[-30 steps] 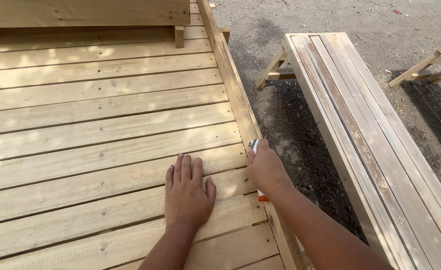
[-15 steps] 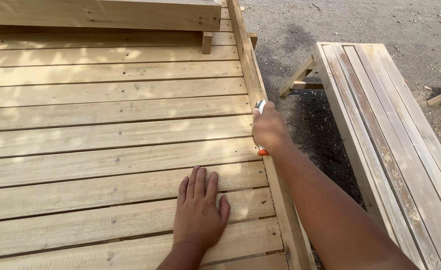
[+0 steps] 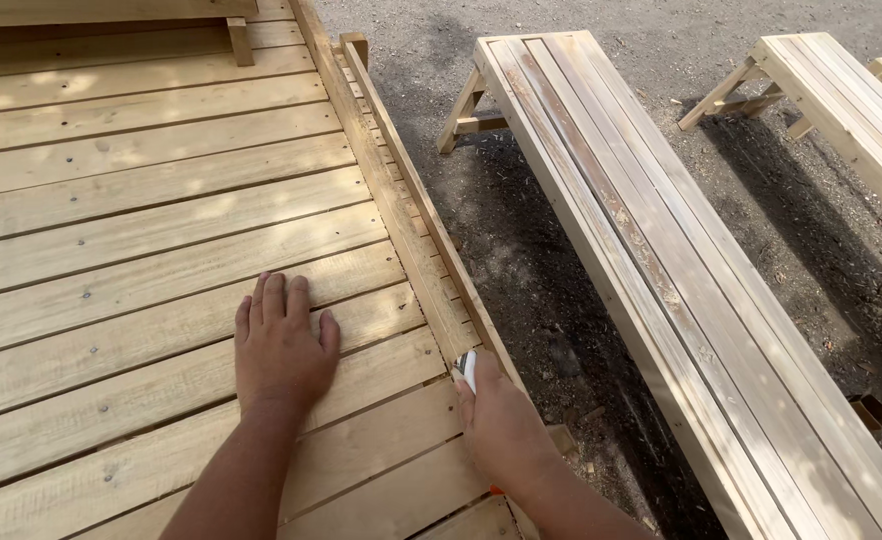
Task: The person sands the slatted top and edge rails of a wooden bench-like furniture piece using a folded sheet of P80 sandpaper, rubbing along the planks and edges while steadying the frame with the other hand, working across different sections of the surface.
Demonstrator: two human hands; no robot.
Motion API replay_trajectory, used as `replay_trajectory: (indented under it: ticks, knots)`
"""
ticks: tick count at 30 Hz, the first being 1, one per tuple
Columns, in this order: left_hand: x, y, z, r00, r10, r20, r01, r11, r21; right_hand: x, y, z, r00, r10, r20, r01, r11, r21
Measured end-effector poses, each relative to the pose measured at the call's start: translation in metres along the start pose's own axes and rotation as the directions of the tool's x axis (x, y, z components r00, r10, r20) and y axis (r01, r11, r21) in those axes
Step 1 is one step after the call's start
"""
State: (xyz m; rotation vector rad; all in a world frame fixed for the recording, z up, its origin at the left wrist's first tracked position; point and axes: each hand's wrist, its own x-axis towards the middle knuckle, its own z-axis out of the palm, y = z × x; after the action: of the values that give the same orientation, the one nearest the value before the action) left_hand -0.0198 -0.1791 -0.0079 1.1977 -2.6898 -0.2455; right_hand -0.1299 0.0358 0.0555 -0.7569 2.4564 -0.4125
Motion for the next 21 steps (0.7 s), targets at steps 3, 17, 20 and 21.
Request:
replay_trajectory:
  ticks: [3, 17, 20, 21]
  knots:
    - [0.0, 0.0, 0.002, 0.996, 0.039, -0.076, -0.038, 0.999, 0.019, -0.007, 0.009, 0.003, 1.0, 0.01, 0.029, -0.009, 1.0, -0.016]
    - [0.016, -0.007, 0.036, 0.973, -0.006, -0.231, 0.011, 1.0, 0.022, 0.169, -0.118, -0.038, 0.995, -0.088, -0.044, 0.092, 0.992, 0.085]
    - [0.02, -0.01, 0.041, 0.977, -0.003, -0.215, 0.012, 0.999, 0.037, 0.218, -0.156, -0.052, 0.998, 0.022, 0.059, -0.038, 0.96, 0.278]
    - [0.02, -0.011, 0.039, 0.978, -0.003, -0.209, 0.009, 0.999, 0.032, 0.23, -0.165, -0.053, 0.993, 0.054, 0.101, -0.085, 0.938, 0.336]
